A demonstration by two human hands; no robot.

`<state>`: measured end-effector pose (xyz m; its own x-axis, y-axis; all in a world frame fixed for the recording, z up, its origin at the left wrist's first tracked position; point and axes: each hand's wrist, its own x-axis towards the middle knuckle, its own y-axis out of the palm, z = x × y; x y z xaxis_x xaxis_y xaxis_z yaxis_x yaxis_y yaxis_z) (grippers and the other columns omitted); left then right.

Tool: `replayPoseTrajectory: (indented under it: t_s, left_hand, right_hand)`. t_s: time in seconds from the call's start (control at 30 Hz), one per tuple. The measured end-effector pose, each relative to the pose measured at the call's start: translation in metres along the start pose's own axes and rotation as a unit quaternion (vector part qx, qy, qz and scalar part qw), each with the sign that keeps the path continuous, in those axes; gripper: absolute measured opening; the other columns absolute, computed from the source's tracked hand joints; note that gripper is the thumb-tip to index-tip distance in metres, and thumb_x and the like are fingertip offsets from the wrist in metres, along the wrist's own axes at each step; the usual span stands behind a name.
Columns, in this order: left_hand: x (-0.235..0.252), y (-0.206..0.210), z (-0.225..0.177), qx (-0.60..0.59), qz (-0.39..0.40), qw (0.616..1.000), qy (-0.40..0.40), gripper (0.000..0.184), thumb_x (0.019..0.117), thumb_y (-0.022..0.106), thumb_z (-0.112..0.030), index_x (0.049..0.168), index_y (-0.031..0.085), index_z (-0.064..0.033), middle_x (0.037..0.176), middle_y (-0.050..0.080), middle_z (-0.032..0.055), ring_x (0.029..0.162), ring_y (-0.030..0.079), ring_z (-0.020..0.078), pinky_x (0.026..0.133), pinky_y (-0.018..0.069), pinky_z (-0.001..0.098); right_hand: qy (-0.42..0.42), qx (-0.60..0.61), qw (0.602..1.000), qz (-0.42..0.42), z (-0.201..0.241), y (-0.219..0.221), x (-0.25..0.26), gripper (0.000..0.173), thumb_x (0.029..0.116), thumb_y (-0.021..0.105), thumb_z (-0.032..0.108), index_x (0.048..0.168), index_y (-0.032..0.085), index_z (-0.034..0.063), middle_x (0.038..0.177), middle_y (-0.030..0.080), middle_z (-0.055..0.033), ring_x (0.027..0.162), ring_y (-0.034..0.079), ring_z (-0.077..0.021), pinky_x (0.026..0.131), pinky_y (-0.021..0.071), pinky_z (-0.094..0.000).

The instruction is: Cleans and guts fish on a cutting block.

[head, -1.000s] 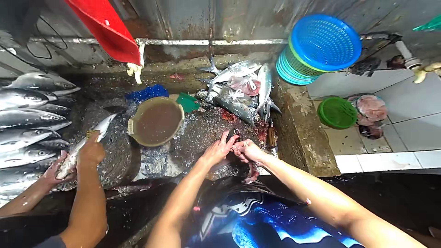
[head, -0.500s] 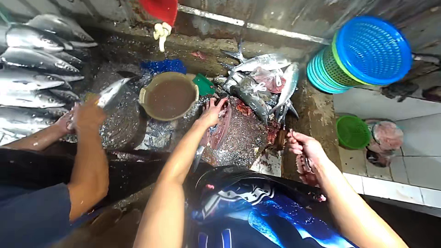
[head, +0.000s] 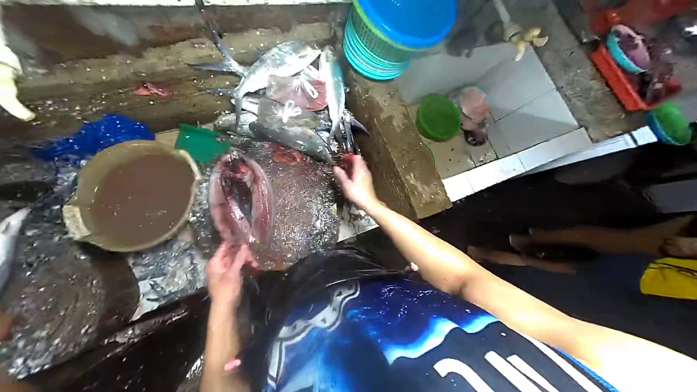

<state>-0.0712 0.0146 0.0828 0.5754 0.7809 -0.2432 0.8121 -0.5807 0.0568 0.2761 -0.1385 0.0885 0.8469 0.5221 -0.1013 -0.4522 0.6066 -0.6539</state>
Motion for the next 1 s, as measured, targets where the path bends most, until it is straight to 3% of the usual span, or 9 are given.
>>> replayPoseTrajectory:
  t_s: [0.1,0.17,0.27,0.37,0.53,0.7,0.83,0.9,1.0]
  left_hand:
    - [-0.013,-0.061,-0.015,0.080,-0.157,0.984,0.007,0.028,0.1016,0.058,-0.010,0.126,0.056,0.0029,0.077,0.067,-0.0001,0.059,0.066,0.0098,0.054,0.0603,0.0282]
    - [-0.002,-0.091,-0.011,0.169,-0.188,0.966,-0.048,0.037,0.1030,0.060,-0.013,0.136,0.054,0.0019,0.090,0.068,0.0071,0.065,0.067,0.0111,0.060,0.0600,0.0301]
    - [0.022,-0.122,0.013,0.329,-0.106,0.927,-0.142,0.053,0.1033,0.064,-0.028,0.148,0.047,-0.0035,0.125,0.067,0.0237,0.104,0.071,0.0349,0.093,0.0569,0.0560]
    - [0.046,-0.122,0.025,0.460,-0.090,0.877,-0.100,0.071,0.0968,0.071,-0.039,0.150,0.043,0.0000,0.137,0.058,0.0312,0.128,0.054,0.0521,0.106,0.0416,0.0721]
    - [0.092,-0.060,0.005,0.420,-0.088,0.903,-0.016,0.062,0.0996,0.068,-0.035,0.147,0.046,-0.0012,0.136,0.061,0.0240,0.122,0.061,0.0399,0.105,0.0475,0.0608]
    - [0.130,-0.015,-0.004,0.456,-0.038,0.889,0.003,0.064,0.0999,0.067,-0.036,0.147,0.047,0.0030,0.142,0.054,0.0311,0.133,0.052,0.0469,0.111,0.0411,0.0643]
    - [0.152,-0.003,-0.015,0.478,-0.058,0.876,-0.033,0.078,0.0947,0.072,-0.045,0.147,0.045,0.0063,0.133,0.058,0.0360,0.128,0.055,0.0528,0.108,0.0427,0.0687]
    - [0.164,0.001,-0.021,0.490,-0.053,0.867,-0.073,0.080,0.0915,0.075,-0.049,0.141,0.049,0.0083,0.127,0.061,0.0367,0.124,0.058,0.0532,0.105,0.0450,0.0691]
    - [0.181,0.007,-0.024,0.475,0.005,0.872,-0.120,0.061,0.0892,0.079,-0.042,0.121,0.065,0.0087,0.121,0.065,0.0339,0.119,0.061,0.0499,0.103,0.0453,0.0700]
  right_hand:
    - [0.110,-0.087,0.990,0.000,-0.061,-0.015,0.019,0.073,0.0945,0.069,0.043,0.145,0.046,-0.0047,0.137,0.056,-0.0319,0.130,0.054,-0.0462,0.110,0.0447,-0.0615]
    - [0.175,-0.126,0.976,0.038,-0.079,-0.014,0.034,0.074,0.0945,0.070,0.044,0.146,0.045,-0.0033,0.132,0.059,-0.0324,0.125,0.058,-0.0478,0.104,0.0470,-0.0657]
    - [0.204,-0.163,0.962,0.074,-0.093,-0.005,0.052,0.070,0.0923,0.073,0.041,0.143,0.048,-0.0012,0.126,0.063,-0.0332,0.119,0.061,-0.0504,0.098,0.0480,-0.0695]
    - [0.203,-0.159,0.963,0.078,-0.092,0.008,0.063,0.069,0.0906,0.075,0.034,0.143,0.049,-0.0029,0.129,0.061,-0.0338,0.121,0.060,-0.0501,0.100,0.0471,-0.0687]
    - [0.246,-0.099,0.962,0.066,-0.099,0.006,0.081,0.063,0.0889,0.074,0.029,0.139,0.054,-0.0026,0.133,0.061,-0.0299,0.126,0.059,-0.0456,0.103,0.0473,-0.0654]
    - [0.272,-0.097,0.955,0.072,-0.094,-0.001,0.088,0.046,0.0977,0.057,0.034,0.124,0.065,-0.0032,0.130,0.063,-0.0278,0.124,0.059,-0.0435,0.099,0.0480,-0.0660]
    - [0.291,-0.077,0.953,0.023,-0.082,-0.001,0.060,0.050,0.0955,0.060,0.046,0.116,0.068,0.0008,0.119,0.068,-0.0263,0.114,0.065,-0.0427,0.092,0.0510,-0.0666]
    - [0.285,-0.053,0.957,0.026,-0.083,0.000,0.036,0.053,0.0996,0.056,0.049,0.121,0.067,0.0013,0.119,0.067,-0.0259,0.114,0.065,-0.0418,0.094,0.0510,-0.0642]
    - [0.222,-0.046,0.973,0.055,-0.080,-0.011,-0.010,0.049,0.1020,0.057,0.047,0.120,0.068,0.0023,0.113,0.069,-0.0226,0.107,0.067,-0.0370,0.094,0.0519,-0.0588]
